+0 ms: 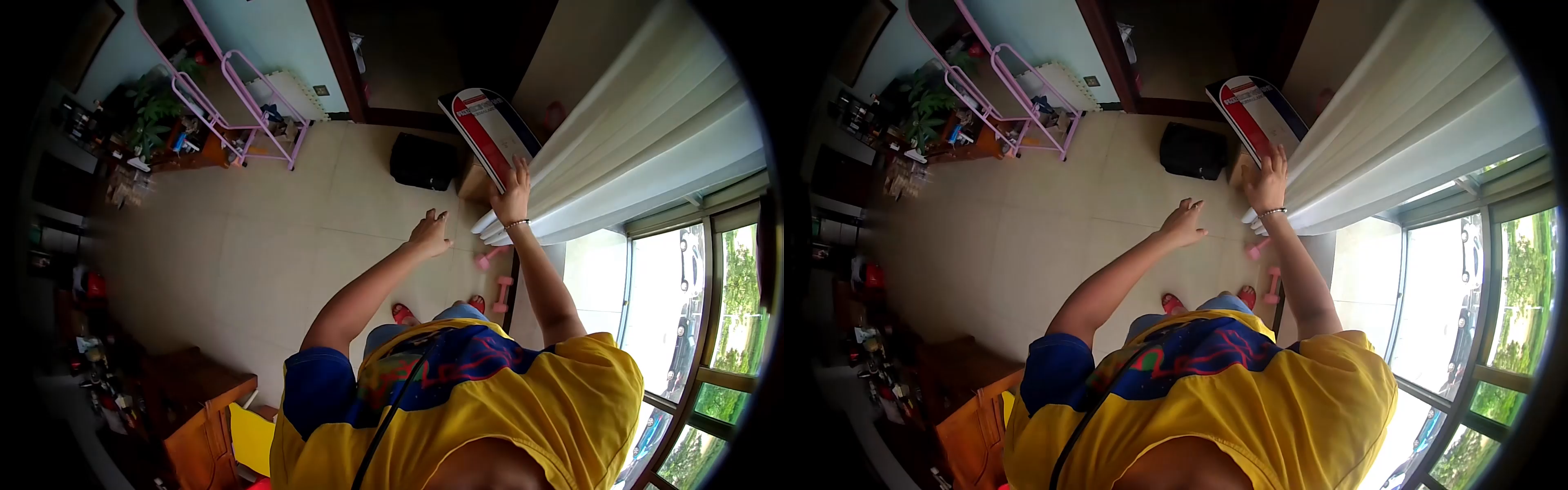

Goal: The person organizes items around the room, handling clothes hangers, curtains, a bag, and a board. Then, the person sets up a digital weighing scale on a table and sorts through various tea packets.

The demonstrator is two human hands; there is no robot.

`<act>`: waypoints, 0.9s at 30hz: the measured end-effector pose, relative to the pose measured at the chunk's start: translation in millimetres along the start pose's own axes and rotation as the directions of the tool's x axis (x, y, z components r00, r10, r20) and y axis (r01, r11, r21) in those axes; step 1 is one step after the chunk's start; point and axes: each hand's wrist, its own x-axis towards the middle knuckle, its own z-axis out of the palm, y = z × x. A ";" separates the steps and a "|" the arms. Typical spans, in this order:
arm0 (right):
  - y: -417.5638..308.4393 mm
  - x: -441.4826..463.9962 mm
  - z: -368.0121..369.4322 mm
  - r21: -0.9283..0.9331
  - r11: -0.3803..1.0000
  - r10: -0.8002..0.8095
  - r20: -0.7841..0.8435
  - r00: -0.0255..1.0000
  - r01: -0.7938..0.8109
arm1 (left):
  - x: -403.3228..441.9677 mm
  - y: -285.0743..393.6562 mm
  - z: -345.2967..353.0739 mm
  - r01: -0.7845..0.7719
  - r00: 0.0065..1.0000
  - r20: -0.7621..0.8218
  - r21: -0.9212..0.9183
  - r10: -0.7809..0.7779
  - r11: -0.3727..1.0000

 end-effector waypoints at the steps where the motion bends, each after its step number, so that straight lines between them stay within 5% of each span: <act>1: -6.2 -14.0 23.7 0.102 0.993 0.047 0.150 0.988 -0.063 | 0.9 -16.2 -2.1 0.039 0.997 0.060 0.045 -0.042 0.998; 2: 0.1 -31.1 58.0 0.213 0.966 0.072 0.312 0.947 -0.144 | 3.6 -32.3 -2.6 0.036 0.997 0.068 0.046 -0.039 0.998; 4: -14.6 -46.5 88.5 0.192 0.980 -0.021 0.382 0.924 -0.057 | 13.1 -59.2 -2.9 0.080 0.996 0.038 0.042 -0.081 0.996; 8: -39.3 -40.0 128.2 0.126 0.947 0.180 0.555 0.812 -0.296 | 55.2 -96.2 -11.0 0.113 0.993 0.031 0.101 -0.117 0.988; 15: -9.4 10.7 248.3 -0.009 0.943 0.277 0.579 0.767 -0.333 | 159.7 -151.4 -57.5 0.222 0.975 -0.020 0.187 -0.222 0.957; 27: 30.5 60.3 393.3 -0.219 0.829 0.515 0.659 0.549 -0.515 | 320.4 -239.7 -117.5 0.158 0.953 0.212 0.268 -0.218 0.950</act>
